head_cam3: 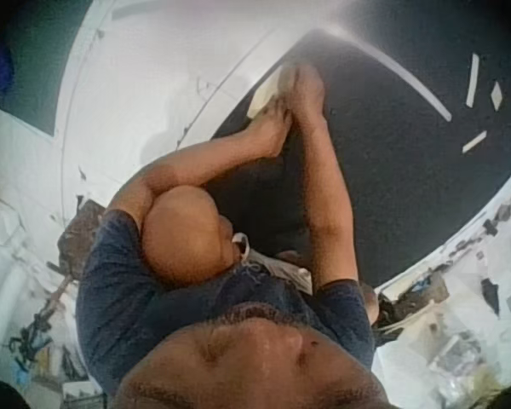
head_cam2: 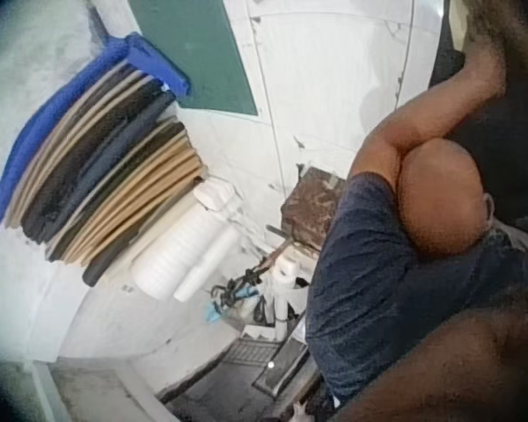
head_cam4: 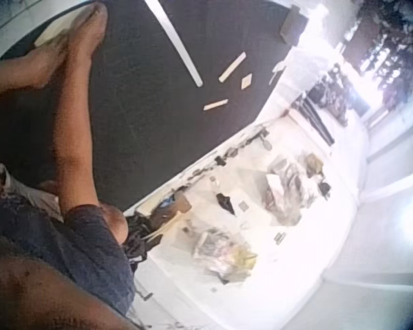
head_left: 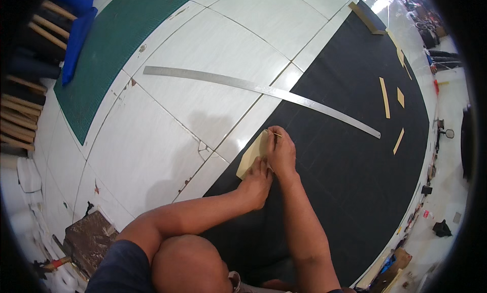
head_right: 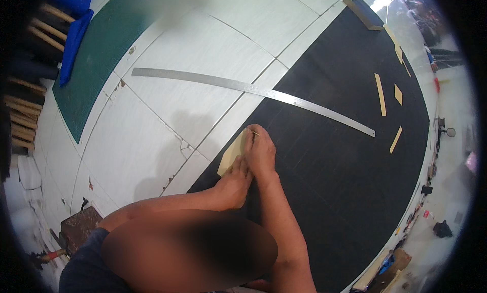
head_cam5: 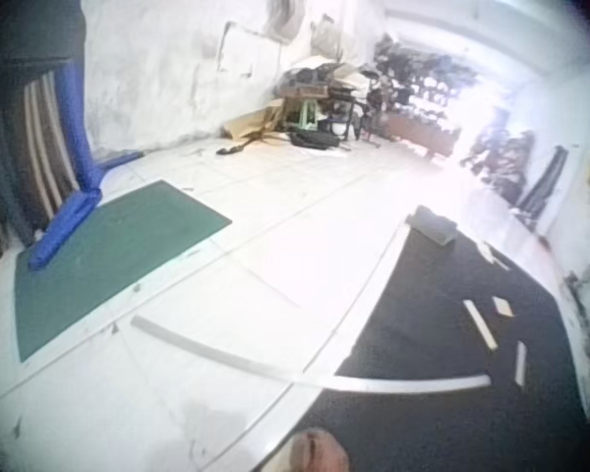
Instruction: The person uses a pencil and a template to draw outlines onto a large piece of black fabric laid on the floor.
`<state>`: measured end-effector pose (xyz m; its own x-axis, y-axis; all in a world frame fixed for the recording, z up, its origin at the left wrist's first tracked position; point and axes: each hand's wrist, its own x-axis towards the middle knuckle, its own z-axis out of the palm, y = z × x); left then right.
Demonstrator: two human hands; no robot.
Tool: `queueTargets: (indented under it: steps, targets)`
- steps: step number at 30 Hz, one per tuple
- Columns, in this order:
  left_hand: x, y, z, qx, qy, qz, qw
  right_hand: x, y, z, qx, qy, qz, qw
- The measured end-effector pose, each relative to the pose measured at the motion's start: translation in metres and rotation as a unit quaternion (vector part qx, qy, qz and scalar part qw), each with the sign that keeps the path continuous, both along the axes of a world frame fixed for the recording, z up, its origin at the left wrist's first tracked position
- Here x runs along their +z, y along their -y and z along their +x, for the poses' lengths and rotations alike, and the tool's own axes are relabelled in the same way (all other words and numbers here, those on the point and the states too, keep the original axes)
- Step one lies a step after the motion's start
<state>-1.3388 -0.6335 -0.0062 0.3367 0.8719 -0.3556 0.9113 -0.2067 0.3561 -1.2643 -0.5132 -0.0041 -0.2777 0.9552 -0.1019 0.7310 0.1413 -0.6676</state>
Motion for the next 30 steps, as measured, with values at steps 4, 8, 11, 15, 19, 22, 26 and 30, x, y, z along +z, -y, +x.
queueTargets:
  steps: [4,8,11,15,19,22,26,30]
  targets:
    - [0.002,0.001,-0.002,-0.045,-0.022,-0.029,0.998,0.008,0.012,-0.005,0.063,0.024,-0.009,0.998]
    - [-0.002,-0.002,-0.004,-0.089,0.011,-0.092,0.992,0.014,0.026,-0.008,0.144,0.041,-0.044,0.988]
    - [-0.009,0.01,0.001,-0.031,-0.039,0.031,0.998,0.012,0.02,-0.006,0.105,0.011,-0.01,0.994]
    - [-0.006,0.011,0.005,-0.005,-0.071,0.071,0.995,0.016,0.016,-0.01,0.113,0.034,-0.045,0.992]
    - [-0.006,0.005,0.003,-0.047,-0.027,-0.022,0.998,0.018,0.025,-0.01,0.151,0.036,-0.076,0.985]
    - [-0.009,0.007,0.004,-0.041,-0.024,0.002,0.999,0.013,0.024,-0.006,0.157,0.033,-0.059,0.985]
    - [-0.01,0.006,0.004,-0.042,-0.025,-0.005,0.999,0.012,0.025,-0.008,0.183,0.041,-0.068,0.98]
    - [-0.005,0.004,0.004,-0.047,-0.024,-0.039,0.998,0.018,0.026,-0.009,0.187,0.051,-0.073,0.978]
